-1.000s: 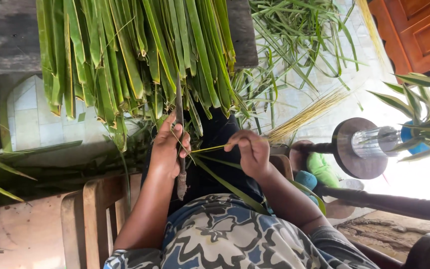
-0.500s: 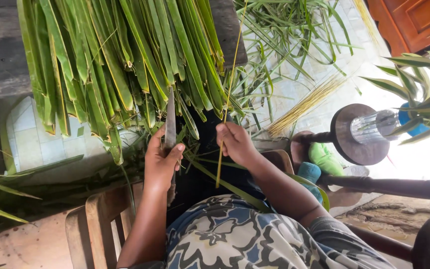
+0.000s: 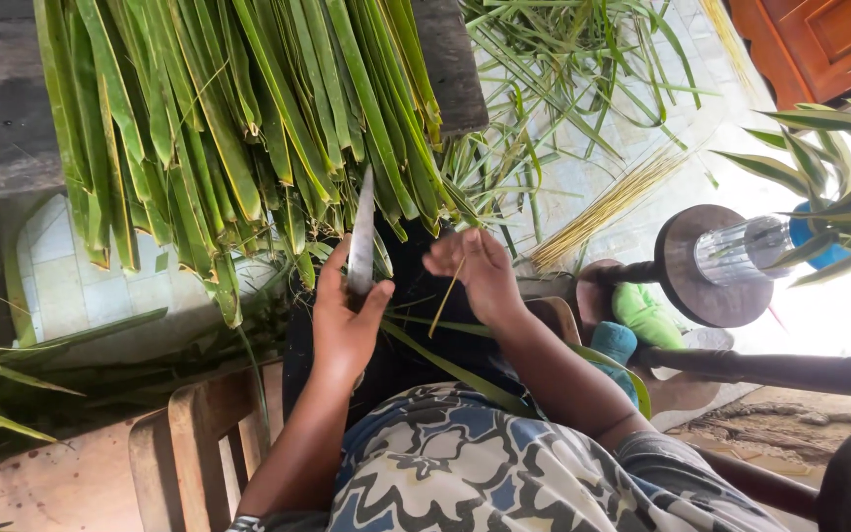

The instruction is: Stripping the midrib from palm leaves using a knife

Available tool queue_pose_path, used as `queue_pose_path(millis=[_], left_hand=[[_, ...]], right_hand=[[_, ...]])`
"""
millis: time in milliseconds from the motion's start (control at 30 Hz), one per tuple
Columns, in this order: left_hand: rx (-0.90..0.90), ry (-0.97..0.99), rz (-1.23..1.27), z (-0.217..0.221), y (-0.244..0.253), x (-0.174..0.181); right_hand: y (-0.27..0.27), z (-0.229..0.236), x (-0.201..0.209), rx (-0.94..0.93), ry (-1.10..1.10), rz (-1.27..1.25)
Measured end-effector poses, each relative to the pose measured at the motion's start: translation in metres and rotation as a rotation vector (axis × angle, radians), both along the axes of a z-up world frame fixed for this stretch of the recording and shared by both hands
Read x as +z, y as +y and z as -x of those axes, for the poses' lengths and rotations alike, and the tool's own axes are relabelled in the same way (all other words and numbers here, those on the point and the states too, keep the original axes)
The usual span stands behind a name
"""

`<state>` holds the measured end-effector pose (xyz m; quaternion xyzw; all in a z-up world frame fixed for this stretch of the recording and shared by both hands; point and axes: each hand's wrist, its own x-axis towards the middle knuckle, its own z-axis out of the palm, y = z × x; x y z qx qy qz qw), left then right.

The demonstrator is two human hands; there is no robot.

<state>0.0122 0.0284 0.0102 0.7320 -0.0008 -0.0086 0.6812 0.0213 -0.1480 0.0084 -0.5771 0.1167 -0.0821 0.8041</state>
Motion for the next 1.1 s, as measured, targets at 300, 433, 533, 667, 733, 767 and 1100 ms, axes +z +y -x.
queue_pose_path(millis=[300, 433, 533, 667, 733, 767, 1100], left_hand=[[-0.190, 0.094, 0.410, 0.004, -0.013, -0.009], [-0.140, 0.113, 0.511, -0.004, -0.022, -0.029], [-0.107, 0.073, 0.472, -0.002, -0.021, -0.036], [-0.158, 0.083, 0.572, -0.003, -0.024, -0.029], [-0.188, 0.094, 0.608, -0.002, -0.028, -0.027], [-0.192, 0.089, 0.624, -0.001, -0.029, -0.025], [-0.649, 0.147, 0.886, -0.008, -0.029, 0.024]], right_hand=[[-0.012, 0.000, 0.004, 0.038, -0.043, -0.398], [-0.025, -0.008, -0.007, 0.039, -0.026, -0.387], [-0.024, -0.006, -0.006, 0.017, -0.087, -0.324], [-0.029, -0.010, -0.001, 0.023, -0.107, -0.157], [-0.031, -0.009, -0.002, 0.050, -0.099, -0.109], [-0.032, -0.007, -0.004, 0.084, -0.052, -0.127], [-0.006, 0.014, 0.011, 0.181, 0.009, -0.155]])
